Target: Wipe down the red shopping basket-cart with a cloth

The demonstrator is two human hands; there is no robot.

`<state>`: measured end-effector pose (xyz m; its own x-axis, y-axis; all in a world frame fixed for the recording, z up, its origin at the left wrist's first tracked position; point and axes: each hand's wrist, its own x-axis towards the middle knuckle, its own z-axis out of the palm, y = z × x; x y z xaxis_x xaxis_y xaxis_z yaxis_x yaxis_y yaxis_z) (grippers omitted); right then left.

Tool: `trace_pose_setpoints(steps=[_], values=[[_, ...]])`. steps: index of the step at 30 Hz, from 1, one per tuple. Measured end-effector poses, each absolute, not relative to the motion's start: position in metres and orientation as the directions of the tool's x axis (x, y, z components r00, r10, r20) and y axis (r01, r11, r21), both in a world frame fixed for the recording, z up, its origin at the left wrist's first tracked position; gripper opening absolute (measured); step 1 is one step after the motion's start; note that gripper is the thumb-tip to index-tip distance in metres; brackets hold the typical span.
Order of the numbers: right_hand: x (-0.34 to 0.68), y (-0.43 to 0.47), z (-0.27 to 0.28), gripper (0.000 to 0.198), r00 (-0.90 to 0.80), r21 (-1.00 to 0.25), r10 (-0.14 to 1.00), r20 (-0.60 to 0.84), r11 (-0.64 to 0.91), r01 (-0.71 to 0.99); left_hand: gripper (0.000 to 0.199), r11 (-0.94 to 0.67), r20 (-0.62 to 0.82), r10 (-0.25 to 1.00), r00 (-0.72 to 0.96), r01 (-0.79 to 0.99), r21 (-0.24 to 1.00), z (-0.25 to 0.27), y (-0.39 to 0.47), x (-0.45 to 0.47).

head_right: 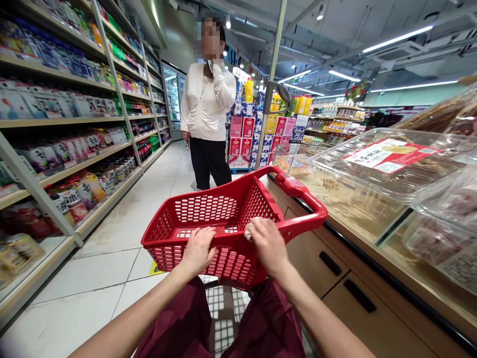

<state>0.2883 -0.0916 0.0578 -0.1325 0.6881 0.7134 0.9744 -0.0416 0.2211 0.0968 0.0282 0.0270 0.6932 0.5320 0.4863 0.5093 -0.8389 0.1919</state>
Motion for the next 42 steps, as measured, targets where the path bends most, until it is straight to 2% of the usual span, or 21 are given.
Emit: trace_pose_setpoints(steps=[4,7,11,16,22,28,34,42], values=[[0.268,-0.071,0.049,0.03,-0.207,0.244,0.714,0.668,0.052,0.968,0.034,-0.857,0.498,0.495,0.712,0.495,0.143,0.023,0.031,0.097],[0.292,-0.089,0.056,0.031,-0.156,0.252,0.725,0.671,-0.026,0.967,0.035,-0.86,0.509,0.483,0.712,0.495,0.124,0.02,0.033,0.097],[0.309,-0.106,0.06,0.031,-0.098,0.268,0.684,0.723,-0.147,0.952,0.037,-0.853,0.515,0.494,0.7,0.504,0.134,0.019,0.031,0.1],[0.307,-0.101,0.06,0.03,-0.183,0.282,0.706,0.684,-0.025,0.959,0.033,-0.86,0.498,0.486,0.718,0.493,0.129,0.023,0.032,0.098],[0.323,-0.101,0.067,0.028,-0.106,0.229,0.686,0.72,-0.091,0.969,0.031,-0.862,0.511,0.479,0.714,0.492,0.122,0.023,0.04,0.102],[0.296,-0.07,0.053,0.031,-0.208,0.241,0.737,0.643,0.063,0.969,0.031,-0.872,0.534,0.458,0.71,0.476,0.115,0.019,0.044,0.111],[0.346,-0.108,0.066,0.031,-0.086,0.212,0.708,0.701,-0.091,0.973,0.032,-0.864,0.528,0.475,0.704,0.486,0.129,0.018,0.041,0.109],[0.329,-0.09,0.065,0.031,-0.165,0.235,0.756,0.634,0.014,0.972,0.032,-0.843,0.488,0.494,0.719,0.534,0.067,0.021,0.044,0.102]])
